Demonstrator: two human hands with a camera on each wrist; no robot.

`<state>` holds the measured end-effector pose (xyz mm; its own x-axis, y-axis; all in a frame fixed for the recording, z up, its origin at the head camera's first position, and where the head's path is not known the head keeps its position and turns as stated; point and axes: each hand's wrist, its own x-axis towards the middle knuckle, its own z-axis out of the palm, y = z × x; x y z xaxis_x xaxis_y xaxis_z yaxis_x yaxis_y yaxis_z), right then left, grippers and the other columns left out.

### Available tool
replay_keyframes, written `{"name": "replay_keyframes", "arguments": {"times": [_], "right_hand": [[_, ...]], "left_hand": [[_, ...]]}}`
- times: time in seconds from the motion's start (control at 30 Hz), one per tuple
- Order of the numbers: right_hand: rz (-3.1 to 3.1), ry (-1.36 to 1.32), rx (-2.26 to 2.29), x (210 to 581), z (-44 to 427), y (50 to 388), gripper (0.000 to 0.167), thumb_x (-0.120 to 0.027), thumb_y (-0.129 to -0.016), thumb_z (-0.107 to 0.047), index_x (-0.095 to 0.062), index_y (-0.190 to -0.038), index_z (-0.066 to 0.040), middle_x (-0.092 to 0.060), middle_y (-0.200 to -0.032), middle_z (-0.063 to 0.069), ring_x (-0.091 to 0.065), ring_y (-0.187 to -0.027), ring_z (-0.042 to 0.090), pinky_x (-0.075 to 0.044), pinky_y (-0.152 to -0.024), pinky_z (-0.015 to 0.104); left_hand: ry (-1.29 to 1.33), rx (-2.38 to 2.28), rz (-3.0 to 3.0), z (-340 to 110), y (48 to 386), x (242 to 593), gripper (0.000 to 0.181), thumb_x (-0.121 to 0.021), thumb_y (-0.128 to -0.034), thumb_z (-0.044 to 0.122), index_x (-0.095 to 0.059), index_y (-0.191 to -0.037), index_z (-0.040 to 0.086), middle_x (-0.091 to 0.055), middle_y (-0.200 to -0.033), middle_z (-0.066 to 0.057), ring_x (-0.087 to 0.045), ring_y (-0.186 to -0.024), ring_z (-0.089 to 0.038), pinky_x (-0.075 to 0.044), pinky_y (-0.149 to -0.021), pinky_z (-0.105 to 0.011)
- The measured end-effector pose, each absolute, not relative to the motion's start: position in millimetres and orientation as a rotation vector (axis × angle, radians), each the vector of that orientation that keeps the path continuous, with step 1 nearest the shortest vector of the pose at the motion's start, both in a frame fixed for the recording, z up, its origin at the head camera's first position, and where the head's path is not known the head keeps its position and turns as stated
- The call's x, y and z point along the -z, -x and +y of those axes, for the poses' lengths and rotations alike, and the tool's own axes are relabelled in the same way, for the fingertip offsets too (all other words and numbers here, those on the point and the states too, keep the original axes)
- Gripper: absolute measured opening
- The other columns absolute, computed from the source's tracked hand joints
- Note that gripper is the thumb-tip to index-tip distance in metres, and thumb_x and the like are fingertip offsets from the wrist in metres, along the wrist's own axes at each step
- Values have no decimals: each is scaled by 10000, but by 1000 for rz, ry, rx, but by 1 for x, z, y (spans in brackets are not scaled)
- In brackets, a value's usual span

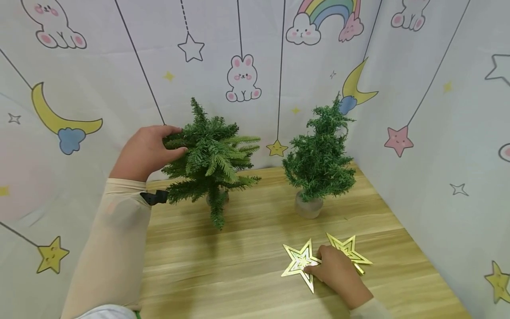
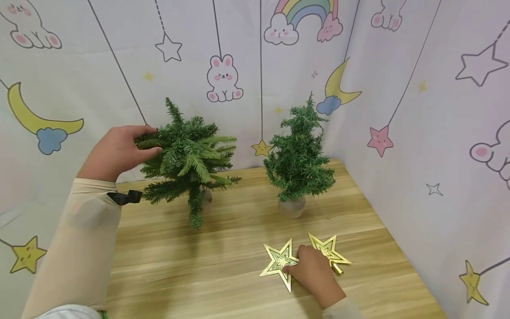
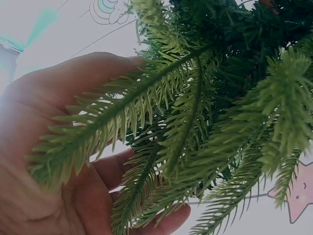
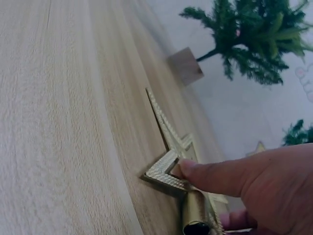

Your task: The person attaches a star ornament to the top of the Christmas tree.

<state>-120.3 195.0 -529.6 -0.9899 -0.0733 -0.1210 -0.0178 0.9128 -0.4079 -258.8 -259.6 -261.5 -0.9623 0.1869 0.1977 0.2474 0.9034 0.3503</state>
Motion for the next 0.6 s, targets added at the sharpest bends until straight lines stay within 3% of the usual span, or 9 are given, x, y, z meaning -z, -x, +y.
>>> {"name": "replay_keyframes", "arguments": {"times": [0.13, 0.3, 0.43, 0.53, 0.6], "right_hand": [[2915, 51, 647, 531, 196, 119, 482, -906, -738, -469, -537, -714, -160, -484, -705, -9, -427, -612, 168, -349, -526, 333], [2878, 68, 752, 532, 199, 121, 422, -898, -776, -396, -552, -700, -167, -487, -693, -25, -438, -617, 152, -370, -551, 328], [2810, 148, 914, 530, 205, 125, 340, -871, -830, -265, -581, -686, -159, -504, -671, -51, -456, -620, 127, -397, -573, 306], [2730, 214, 1038, 528, 212, 128, 285, -839, -855, -163, -610, -686, -140, -517, -661, -54, -470, -620, 116, -408, -576, 281], [2681, 253, 1101, 526, 216, 130, 230, -819, -869, -126, -647, -716, -129, -547, -684, -55, -489, -637, 114, -423, -588, 273]], "left_hand": [[335, 566, -2910, -260, 259, 264, 594, -723, -964, 405, -591, -1473, 129, -591, -1463, -181, -657, -1053, -368, -491, -945, -630], [327, 566, -2924, -260, 259, 266, 600, -722, -968, 396, -576, -1487, 132, -576, -1481, -176, -659, -1032, -374, -495, -938, -624], [327, 576, -2928, -260, 259, 265, 605, -725, -966, 385, -570, -1497, 141, -561, -1501, -167, -650, -1078, -384, -487, -959, -627], [334, 582, -2930, -260, 260, 266, 605, -725, -965, 380, -570, -1499, 143, -546, -1516, -167, -597, -1236, -404, -461, -1007, -648], [335, 584, -2932, -260, 260, 266, 606, -725, -964, 379, -568, -1503, 149, -538, -1525, -165, -602, -1223, -398, -466, -998, -642]]}}
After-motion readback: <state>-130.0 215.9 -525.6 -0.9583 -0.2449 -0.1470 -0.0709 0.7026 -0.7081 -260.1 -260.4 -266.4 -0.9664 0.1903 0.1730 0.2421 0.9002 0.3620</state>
